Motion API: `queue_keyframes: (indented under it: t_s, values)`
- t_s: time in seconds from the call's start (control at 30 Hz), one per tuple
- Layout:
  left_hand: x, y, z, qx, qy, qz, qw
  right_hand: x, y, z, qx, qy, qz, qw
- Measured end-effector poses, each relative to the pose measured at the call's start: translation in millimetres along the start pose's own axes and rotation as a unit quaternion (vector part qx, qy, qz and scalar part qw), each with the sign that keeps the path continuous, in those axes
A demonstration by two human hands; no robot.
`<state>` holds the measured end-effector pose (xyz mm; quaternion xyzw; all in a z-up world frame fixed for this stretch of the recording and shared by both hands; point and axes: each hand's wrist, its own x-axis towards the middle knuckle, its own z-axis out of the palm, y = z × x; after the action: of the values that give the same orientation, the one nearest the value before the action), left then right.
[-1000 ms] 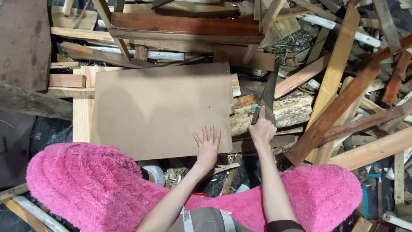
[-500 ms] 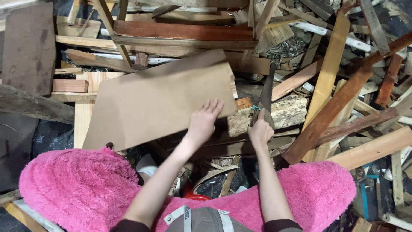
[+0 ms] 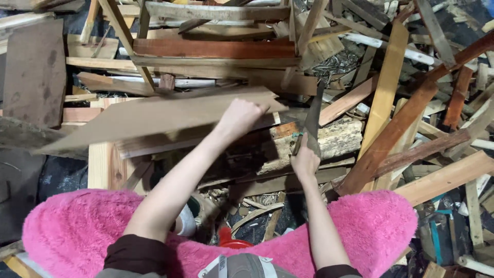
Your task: Sawing a piece of cardboard using a hand saw while sitting on the floor.
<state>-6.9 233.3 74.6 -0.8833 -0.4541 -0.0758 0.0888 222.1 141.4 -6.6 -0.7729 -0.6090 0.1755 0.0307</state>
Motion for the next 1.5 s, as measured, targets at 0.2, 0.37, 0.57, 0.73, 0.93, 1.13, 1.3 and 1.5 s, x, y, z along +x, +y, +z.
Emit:
queue_keyframes:
  t_s: [0.2, 0.37, 0.57, 0.73, 0.93, 1.13, 1.3, 1.5]
  values:
    - [-11, 26, -11, -0.049, -0.010, -0.024, 0.998, 14, -3, -16, -0.007, 0.016, 0.027, 0.999]
    - [-22, -15, -75, -0.075, -0.076, -0.027, 0.994, 30, 30, -41, 0.015, 0.019, 0.013, 1.000]
    - [-53, -68, -185, -0.118, -0.177, -0.097, 0.972, 45, 33, -45, 0.137, 0.044, 0.097, 0.985]
    - [-79, -40, -141, -0.031, -0.227, -0.067, 0.971, 22, -25, 10, 0.238, 0.028, 0.159, 0.958]
    - [-90, -15, -131, -0.141, -0.180, -0.081, 0.970, -8, -20, -14, -0.143, -0.086, 0.001, 0.986]
    - [-95, 5, -86, -0.118, -0.150, -0.034, 0.981, -45, 29, 7, -0.196, -0.028, -0.053, 0.979]
    - [-107, 30, -20, -0.077, -0.104, -0.038, 0.991, -107, 57, -59, 0.204, 0.086, 0.057, 0.973]
    - [-90, 37, -33, -0.059, -0.087, -0.059, 0.993, -237, 72, -72, 0.443, 0.151, 0.061, 0.881]
